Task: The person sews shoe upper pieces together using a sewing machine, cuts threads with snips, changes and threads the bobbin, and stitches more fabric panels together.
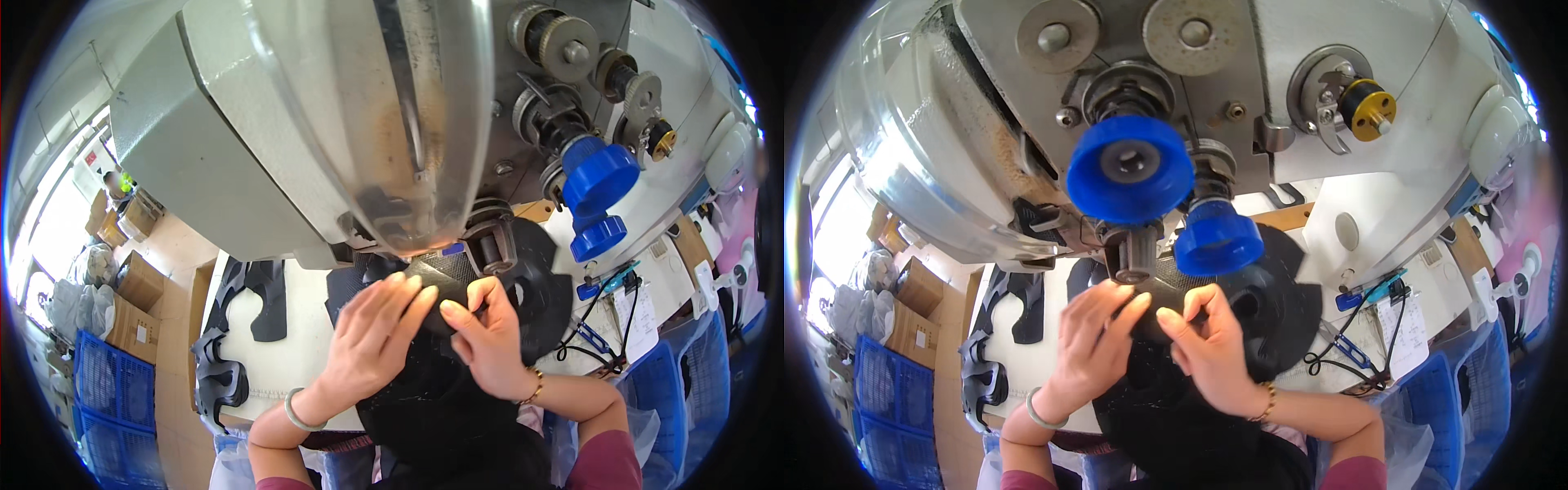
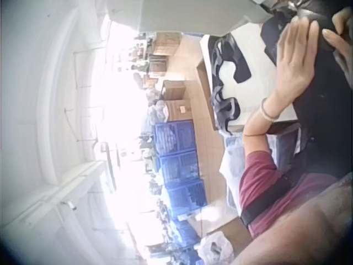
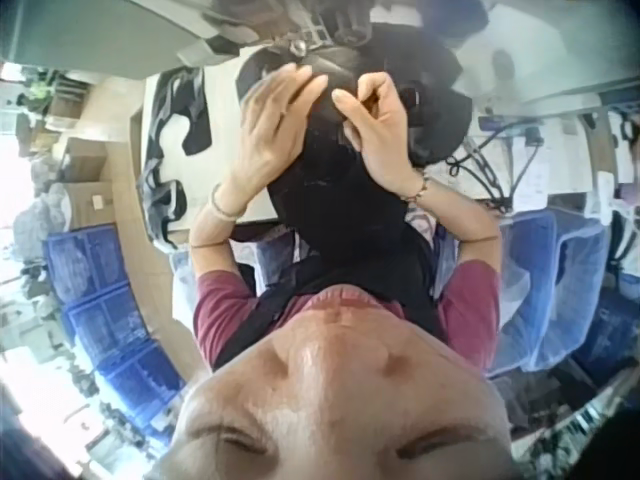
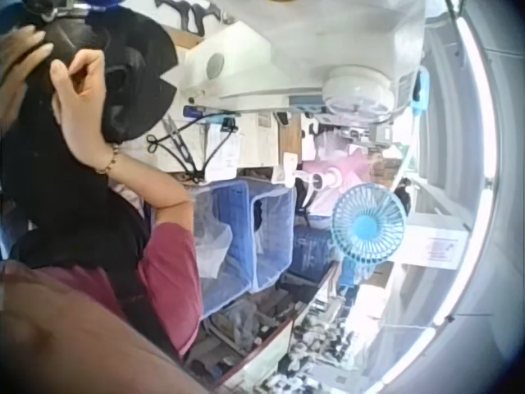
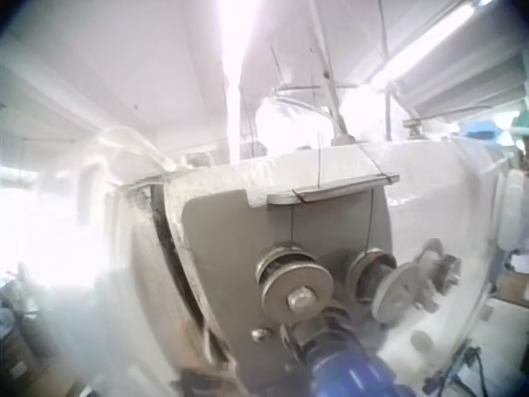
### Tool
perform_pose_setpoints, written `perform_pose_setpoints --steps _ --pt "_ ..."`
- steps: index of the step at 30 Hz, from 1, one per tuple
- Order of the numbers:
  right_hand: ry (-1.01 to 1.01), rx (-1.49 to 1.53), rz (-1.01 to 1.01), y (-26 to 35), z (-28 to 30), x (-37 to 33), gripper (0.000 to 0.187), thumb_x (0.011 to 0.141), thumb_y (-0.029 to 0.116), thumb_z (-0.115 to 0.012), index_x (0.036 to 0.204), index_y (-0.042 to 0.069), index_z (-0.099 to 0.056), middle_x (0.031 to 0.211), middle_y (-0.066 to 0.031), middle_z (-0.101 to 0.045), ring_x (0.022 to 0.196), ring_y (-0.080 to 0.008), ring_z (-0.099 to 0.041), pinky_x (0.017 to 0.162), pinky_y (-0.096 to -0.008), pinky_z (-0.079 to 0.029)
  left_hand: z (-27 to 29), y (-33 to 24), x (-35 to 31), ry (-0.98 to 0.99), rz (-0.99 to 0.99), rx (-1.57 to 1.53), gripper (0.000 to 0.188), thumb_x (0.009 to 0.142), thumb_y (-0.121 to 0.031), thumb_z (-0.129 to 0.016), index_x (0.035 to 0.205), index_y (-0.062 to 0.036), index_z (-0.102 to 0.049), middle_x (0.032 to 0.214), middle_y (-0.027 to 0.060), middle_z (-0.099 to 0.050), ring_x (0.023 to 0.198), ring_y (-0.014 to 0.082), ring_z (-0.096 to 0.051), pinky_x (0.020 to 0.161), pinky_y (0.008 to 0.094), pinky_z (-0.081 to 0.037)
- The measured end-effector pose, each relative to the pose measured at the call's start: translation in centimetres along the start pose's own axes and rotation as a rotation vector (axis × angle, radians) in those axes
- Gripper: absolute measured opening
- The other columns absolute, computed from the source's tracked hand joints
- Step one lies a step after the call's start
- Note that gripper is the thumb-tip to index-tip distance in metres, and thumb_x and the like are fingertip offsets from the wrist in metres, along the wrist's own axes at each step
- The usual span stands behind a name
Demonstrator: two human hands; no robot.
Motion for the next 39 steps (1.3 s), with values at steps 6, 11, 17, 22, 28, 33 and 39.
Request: perform_pose_setpoints --steps 6,11,17,22,28,33,39 --pt "0.072 0.22 0.035 -2.0 -3.5 -2.9 0.015 0.094 0.008 -0.046 0.105 0.006 -0.036 0.086 -0.0099 -0.051 0.054 -0.0145 -0.056 0.043 -0.022 -0.044 -0.3 0.1 0.4 -0.01 -0.054 -0.023 0.04 0.066 -0.004 -0.058 0.104 0.004 -0.062 0.104 0.0099 -0.06 0.099 0.0237 -0.059 0.091 0.0342 -0.048" --pt "0.486 -0.126 -0.256 3.3 -6.2 -9.7 0.018 0.089 -0.003 -0.046 0.106 0.002 -0.045 0.1 -0.0165 -0.055 0.072 -0.0239 -0.063 0.059 -0.0294 -0.051 0.0 0.6 0.7 -0.042 -0.142 -0.102 0.041 0.061 -0.001 -0.059 0.102 0.0014 -0.065 0.102 0.0069 -0.062 0.098 0.0213 -0.06 0.089 0.0336 -0.05" --pt "0.179 -1.502 0.585 12.5 -2.4 -3.4 0.02 0.079 0.021 -0.069 0.09 0.007 -0.059 0.106 -0.0125 -0.051 0.097 -0.0281 -0.051 0.082 -0.0346 -0.042 0.2 1.6 -0.4 -0.074 -0.184 -0.132 0.045 0.058 0.003 -0.058 0.102 -0.0008 -0.065 0.102 0.0062 -0.062 0.098 0.0218 -0.06 0.089 0.034 -0.052" --pt "0.43 -0.986 -0.224 7.6 2.8 1.2 0.029 0.081 0.033 -0.068 0.078 0.005 -0.064 0.075 0.0003 -0.056 0.076 -0.0078 -0.05 0.07 -0.0232 -0.037 -0.9 2.6 -0.6 -0.02 0.119 -0.204 0.036 0.066 0.004 -0.057 0.101 -0.0015 -0.066 0.105 0.0101 -0.06 0.102 0.0269 -0.057 0.086 0.0336 -0.047" --pt "0.573 -0.832 -0.339 6.1 2.3 1.1 0.017 0.076 0.02 -0.072 0.078 0.005 -0.064 0.076 0.0026 -0.058 0.075 -0.0059 -0.051 0.069 -0.0213 -0.037 -2.7 3.2 -4.6 0.049 0.36 -0.527 0.025 0.076 0.001 -0.057 0.099 -0.0016 -0.066 0.087 0.0136 -0.058 0.085 0.0286 -0.057 0.078 0.0339 -0.044" --pt "0.526 -0.765 -0.345 5.7 2.7 1.2 0.016 0.074 0.016 -0.075 0.076 0.004 -0.064 0.073 0.0039 -0.055 0.074 -0.0055 -0.049 0.067 -0.0208 -0.035 -3.7 -1.9 -0.4 0.3 0.205 -0.915 0.028 0.085 -0.018 -0.06 0.108 -0.0026 -0.061 0.1 0.0156 -0.06 0.097 0.0316 -0.055 0.089 0.0407 -0.04" --pt "0.476 -0.738 -0.309 5.4 3.3 1.1 0.016 0.073 0.016 -0.075 0.073 0.005 -0.063 0.072 0.0044 -0.052 0.071 -0.0057 -0.047 0.066 -0.0212 -0.035 -4.9 -3.7 -0.6 0.657 0.222 -1.066 0.032 0.093 -0.025 -0.047 0.111 -0.0014 -0.059 0.09 0.0138 -0.059 0.089 0.029 -0.056 0.085 0.0375 -0.042"
Point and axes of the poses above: each hand's wrist, its own x-axis towards the middle knuckle, its own z-axis out of the back of the hand, y = z × x, the point moved 10 cm from there along x, towards the middle knuckle
